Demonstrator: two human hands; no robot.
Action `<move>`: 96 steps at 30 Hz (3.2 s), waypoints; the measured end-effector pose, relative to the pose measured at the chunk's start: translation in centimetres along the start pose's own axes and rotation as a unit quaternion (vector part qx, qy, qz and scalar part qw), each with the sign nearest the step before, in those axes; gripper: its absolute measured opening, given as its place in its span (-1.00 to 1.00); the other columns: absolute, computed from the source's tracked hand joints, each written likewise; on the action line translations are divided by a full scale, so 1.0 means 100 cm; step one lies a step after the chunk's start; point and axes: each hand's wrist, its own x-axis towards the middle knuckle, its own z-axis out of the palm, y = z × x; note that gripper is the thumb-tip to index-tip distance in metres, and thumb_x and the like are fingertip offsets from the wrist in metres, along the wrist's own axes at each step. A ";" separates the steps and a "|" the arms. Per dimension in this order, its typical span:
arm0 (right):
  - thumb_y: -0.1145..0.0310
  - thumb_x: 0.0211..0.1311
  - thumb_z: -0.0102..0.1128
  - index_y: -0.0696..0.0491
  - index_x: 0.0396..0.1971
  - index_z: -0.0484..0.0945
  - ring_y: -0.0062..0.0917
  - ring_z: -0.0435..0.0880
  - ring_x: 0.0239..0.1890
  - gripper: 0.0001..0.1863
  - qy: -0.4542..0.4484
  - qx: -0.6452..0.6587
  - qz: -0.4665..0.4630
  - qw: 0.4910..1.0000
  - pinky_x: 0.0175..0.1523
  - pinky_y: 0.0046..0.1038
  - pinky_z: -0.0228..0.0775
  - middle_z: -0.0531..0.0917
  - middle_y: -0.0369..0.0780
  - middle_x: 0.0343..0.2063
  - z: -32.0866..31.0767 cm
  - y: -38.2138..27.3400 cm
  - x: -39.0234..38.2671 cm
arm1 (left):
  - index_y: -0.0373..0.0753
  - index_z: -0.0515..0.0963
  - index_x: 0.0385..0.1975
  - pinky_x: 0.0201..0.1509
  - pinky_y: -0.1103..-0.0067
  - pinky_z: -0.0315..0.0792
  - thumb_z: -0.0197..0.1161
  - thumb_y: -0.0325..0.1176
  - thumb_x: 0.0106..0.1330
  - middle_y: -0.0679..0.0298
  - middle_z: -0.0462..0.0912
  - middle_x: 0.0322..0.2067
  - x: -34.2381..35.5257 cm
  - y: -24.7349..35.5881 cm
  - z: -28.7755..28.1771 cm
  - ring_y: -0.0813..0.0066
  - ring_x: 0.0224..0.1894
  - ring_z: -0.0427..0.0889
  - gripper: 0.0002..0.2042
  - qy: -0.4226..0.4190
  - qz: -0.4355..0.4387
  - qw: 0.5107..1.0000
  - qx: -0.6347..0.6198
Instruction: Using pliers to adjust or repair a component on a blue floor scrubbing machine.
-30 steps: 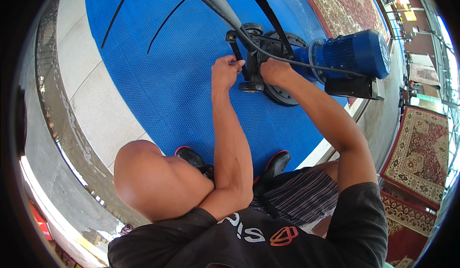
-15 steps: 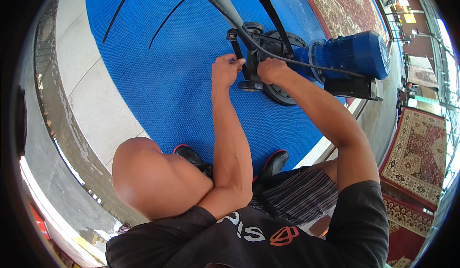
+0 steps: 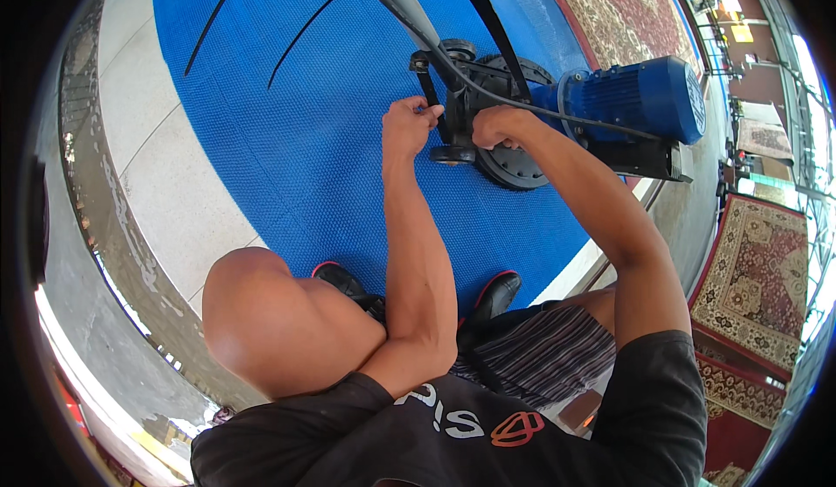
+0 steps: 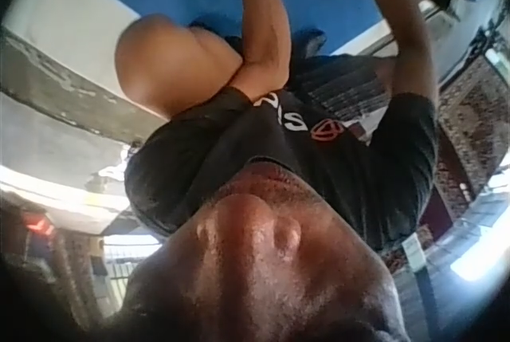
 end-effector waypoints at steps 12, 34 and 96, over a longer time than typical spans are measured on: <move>0.48 0.10 0.11 0.21 -0.54 0.52 -0.38 0.61 -0.56 -0.89 -0.058 0.183 0.020 0.981 -0.38 -0.25 0.51 0.59 -0.10 -0.56 -0.004 0.025 0.017 | -0.38 0.74 -0.26 -0.33 0.44 0.53 0.51 -0.26 0.30 0.22 0.75 -0.48 0.001 0.000 0.000 0.51 -0.44 0.69 -0.74 0.009 0.008 1.000 0.003; 0.09 0.41 0.38 0.15 -0.50 0.61 -0.52 0.64 -0.55 -0.57 -0.026 0.246 -0.095 0.964 -0.43 -0.44 0.52 0.63 -0.23 -0.57 0.025 0.042 -0.012 | -0.34 0.74 -0.30 -0.27 0.44 0.52 0.49 -0.24 0.32 0.24 0.76 -0.47 -0.003 0.007 -0.004 0.50 -0.41 0.70 -0.76 -0.003 -0.013 1.000 0.006; 0.16 0.46 0.27 0.16 -0.02 0.74 -0.05 0.78 0.05 -0.63 0.137 -0.028 -0.016 0.990 0.17 -0.11 0.65 0.76 0.06 -0.03 0.039 0.021 -0.013 | -0.33 0.74 -0.34 -0.27 0.42 0.53 0.49 -0.24 0.31 0.22 0.76 -0.47 -0.006 0.013 -0.006 0.47 -0.41 0.69 -0.76 -0.008 -0.018 1.000 0.003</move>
